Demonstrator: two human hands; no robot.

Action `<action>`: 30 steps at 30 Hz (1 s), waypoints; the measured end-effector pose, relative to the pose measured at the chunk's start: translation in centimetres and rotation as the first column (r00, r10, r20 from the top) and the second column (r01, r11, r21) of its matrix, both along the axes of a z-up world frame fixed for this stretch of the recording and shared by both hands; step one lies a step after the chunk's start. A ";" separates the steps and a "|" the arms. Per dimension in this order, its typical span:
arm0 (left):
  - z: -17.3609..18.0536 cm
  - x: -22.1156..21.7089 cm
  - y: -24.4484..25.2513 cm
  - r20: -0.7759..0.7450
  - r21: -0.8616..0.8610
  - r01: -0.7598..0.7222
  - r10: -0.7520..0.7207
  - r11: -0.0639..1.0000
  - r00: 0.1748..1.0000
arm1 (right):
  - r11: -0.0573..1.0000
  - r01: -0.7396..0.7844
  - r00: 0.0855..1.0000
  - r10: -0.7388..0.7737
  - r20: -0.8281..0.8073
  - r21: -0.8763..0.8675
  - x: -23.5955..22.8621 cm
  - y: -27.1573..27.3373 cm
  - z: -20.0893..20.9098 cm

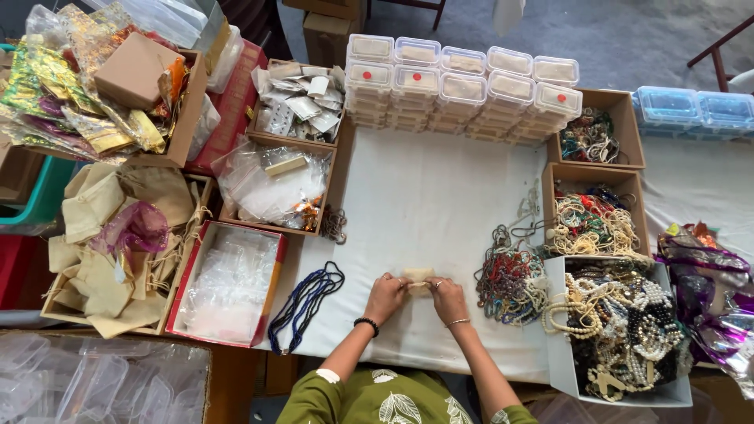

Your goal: The person packs various necklaces into small beige pouches and clear plastic containers. They place the pouches into containers, seal them, and stack them on the table. The person also handles loose necklaces, folding them before placing them into pouches.

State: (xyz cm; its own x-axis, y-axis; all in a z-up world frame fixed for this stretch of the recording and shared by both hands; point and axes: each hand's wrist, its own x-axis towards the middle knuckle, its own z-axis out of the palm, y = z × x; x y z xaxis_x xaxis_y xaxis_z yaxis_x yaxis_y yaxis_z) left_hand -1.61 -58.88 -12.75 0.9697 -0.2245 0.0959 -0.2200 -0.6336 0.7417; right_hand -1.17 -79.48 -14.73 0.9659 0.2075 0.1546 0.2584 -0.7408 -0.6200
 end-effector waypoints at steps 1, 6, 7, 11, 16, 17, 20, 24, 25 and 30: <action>0.0 0.2 -0.5 0.000 -0.001 -0.001 0.001 1.000 1.000 | 1.000 -0.001 1.000 0.001 0.000 -0.001 0.0 0.3 -0.1; 1.9 1.1 -2.6 -0.269 0.090 -0.281 0.295 0.956 0.917 | 0.949 0.310 0.935 -0.315 -0.161 -0.054 0.0 2.2 2.2; 2.0 1.4 -2.9 -0.267 0.092 -0.281 0.296 0.955 0.917 | 0.949 0.310 0.936 -0.314 -0.161 -0.052 0.1 2.5 2.5; 1.3 2.3 -3.9 -0.397 0.160 -0.371 0.404 0.915 0.824 | 0.897 0.441 0.889 -0.437 -0.132 0.001 -0.1 3.5 3.0; -1.8 4.4 -4.6 -0.447 0.220 -0.428 0.480 0.877 0.755 | 0.926 0.376 0.904 -0.358 0.233 -0.037 -0.2 2.0 2.8; -2.4 4.8 -4.7 -0.476 0.237 -0.430 0.489 0.871 0.731 | 0.971 0.235 0.941 -0.214 0.263 -0.051 -0.4 1.2 2.0; -7.2 6.4 -5.4 -0.511 0.299 -0.428 0.522 0.853 0.682 | 0.991 0.013 0.953 0.029 0.301 -0.136 -0.7 1.2 3.2; -12.5 8.5 -5.5 -0.600 0.328 -0.426 0.534 0.843 0.595 | 0.946 0.005 0.924 0.120 0.364 -0.325 -0.7 1.8 1.4; -13.2 8.4 -5.5 -0.598 0.332 -0.468 0.567 0.819 0.567 | 0.946 -0.043 0.917 0.165 0.363 -0.320 -0.6 1.6 1.0; -15.2 5.8 -4.1 -0.834 -0.499 -0.730 -0.029 0.466 0.551 | 0.971 -0.080 0.956 0.139 0.258 -0.226 1.0 1.2 0.8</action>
